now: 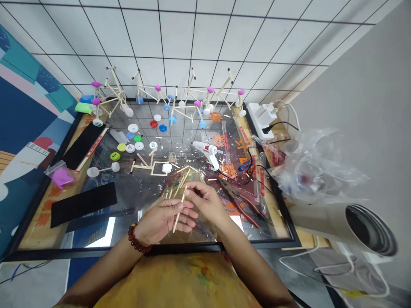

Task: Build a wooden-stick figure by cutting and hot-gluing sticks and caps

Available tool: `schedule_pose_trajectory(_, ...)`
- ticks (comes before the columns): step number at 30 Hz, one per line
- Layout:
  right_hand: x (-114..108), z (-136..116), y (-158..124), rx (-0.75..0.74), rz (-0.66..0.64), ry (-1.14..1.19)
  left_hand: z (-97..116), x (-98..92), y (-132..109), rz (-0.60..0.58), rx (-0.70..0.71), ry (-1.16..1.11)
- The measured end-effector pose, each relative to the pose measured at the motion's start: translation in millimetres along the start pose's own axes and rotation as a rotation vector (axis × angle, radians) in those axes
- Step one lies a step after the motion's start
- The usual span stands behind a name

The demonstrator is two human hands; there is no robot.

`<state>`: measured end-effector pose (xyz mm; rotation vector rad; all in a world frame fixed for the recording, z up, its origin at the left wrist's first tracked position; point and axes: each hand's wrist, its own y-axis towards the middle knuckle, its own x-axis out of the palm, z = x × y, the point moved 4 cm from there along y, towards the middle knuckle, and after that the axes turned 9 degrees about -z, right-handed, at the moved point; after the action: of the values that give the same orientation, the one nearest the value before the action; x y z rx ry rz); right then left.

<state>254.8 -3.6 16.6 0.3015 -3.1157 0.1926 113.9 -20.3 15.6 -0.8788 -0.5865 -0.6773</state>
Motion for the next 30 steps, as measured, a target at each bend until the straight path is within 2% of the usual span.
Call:
schedule_pose_trajectory(3,-3,2,0,0.009,0.041,0.057,1,-5.6,-7,0.053,0.067,0.107)
schedule_pose_trajectory(7,-17,2,-3,-0.035,0.165,-0.066,16,-33.2,-33,0.291,0.247,0.331)
schedule_pose_trajectory(10,-13,1,-7,-0.053,0.097,-0.218,27,-50.5,-50,0.432,0.354,0.35)
schedule_pose_trajectory(11,-8,1,-9,-0.058,0.043,-0.256,29,-52.5,-52,0.437,0.357,0.311)
schedule_pose_trajectory(13,3,-1,-12,-0.071,-0.053,-0.289,27,-49.1,-49,0.366,0.311,0.213)
schedule_pose_trajectory(15,11,-4,-15,-0.095,-0.091,-0.289,21,-38.4,-41,0.238,0.221,0.135)
schedule_pose_trajectory(17,13,-7,-17,-0.128,-0.086,-0.325,16,-27.9,-33,0.16,0.161,0.097)
schedule_pose_trajectory(19,10,-9,-19,-0.145,-0.059,-0.398,15,-22.8,-27,0.155,0.152,0.083)
schedule_pose_trajectory(22,0,-7,-21,-0.112,-0.014,-0.432,15,-26.2,-26,0.191,0.163,0.128)
schedule_pose_trajectory(24,-4,-5,-23,-0.079,-0.006,-0.415,16,-34.1,-30,0.233,0.152,0.229)
schedule_pose_trajectory(26,-4,-3,-25,-0.068,-0.002,-0.455,20,-43.7,-39,0.326,0.195,0.4)
schedule_pose_trajectory(28,-1,-2,-26,-0.084,-0.032,-0.546,26,-49.2,-50,0.45,0.278,0.683)
schedule_pose_trajectory(30,5,-1,-28,-0.099,-0.094,-0.628,29,-46.5,-58,0.541,0.313,1.051)
